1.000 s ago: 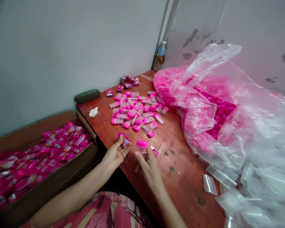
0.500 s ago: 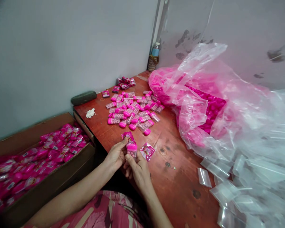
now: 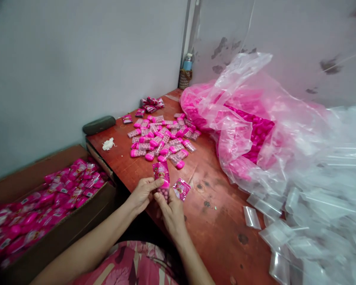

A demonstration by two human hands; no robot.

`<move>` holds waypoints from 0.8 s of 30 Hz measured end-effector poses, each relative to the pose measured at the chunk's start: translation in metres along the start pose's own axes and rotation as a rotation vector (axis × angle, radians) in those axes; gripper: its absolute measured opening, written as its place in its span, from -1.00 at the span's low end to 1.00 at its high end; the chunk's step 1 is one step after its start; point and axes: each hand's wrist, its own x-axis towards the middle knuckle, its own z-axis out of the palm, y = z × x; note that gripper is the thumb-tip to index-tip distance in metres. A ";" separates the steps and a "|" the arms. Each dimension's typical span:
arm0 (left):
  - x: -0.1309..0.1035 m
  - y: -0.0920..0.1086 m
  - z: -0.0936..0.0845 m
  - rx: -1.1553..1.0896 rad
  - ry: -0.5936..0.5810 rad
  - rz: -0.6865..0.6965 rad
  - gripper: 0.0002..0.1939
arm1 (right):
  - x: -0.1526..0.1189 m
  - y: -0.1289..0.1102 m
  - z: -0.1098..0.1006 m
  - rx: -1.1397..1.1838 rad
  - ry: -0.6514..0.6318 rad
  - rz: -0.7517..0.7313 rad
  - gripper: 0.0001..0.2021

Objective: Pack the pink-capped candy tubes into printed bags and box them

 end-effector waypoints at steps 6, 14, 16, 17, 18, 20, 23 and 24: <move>-0.001 0.004 -0.002 0.129 -0.143 -0.040 -0.73 | 0.002 -0.003 -0.006 0.231 -0.113 0.085 -0.73; 0.000 0.001 -0.005 -0.026 0.044 -0.022 -0.74 | -0.009 -0.004 -0.005 0.361 0.007 0.008 -0.73; -0.002 0.001 -0.003 -0.037 0.033 -0.036 -0.74 | -0.010 -0.004 -0.006 0.343 0.044 -0.002 -0.73; -0.003 0.001 -0.003 -0.048 0.035 -0.037 -0.74 | -0.010 -0.004 -0.006 0.328 0.058 -0.010 -0.73; -0.003 0.001 -0.002 -0.060 0.039 -0.038 -0.73 | -0.010 -0.003 -0.005 0.320 0.063 -0.017 -0.73; -0.003 0.001 -0.002 -0.073 0.056 -0.044 -0.72 | -0.010 -0.003 -0.004 0.330 0.045 -0.018 -0.75; -0.002 0.001 -0.004 -0.065 0.087 -0.043 -0.72 | -0.010 -0.002 -0.003 0.316 0.025 -0.028 -0.78; -0.002 0.000 -0.005 -0.056 0.089 -0.034 -0.73 | -0.010 -0.002 -0.003 0.286 0.033 -0.040 -0.78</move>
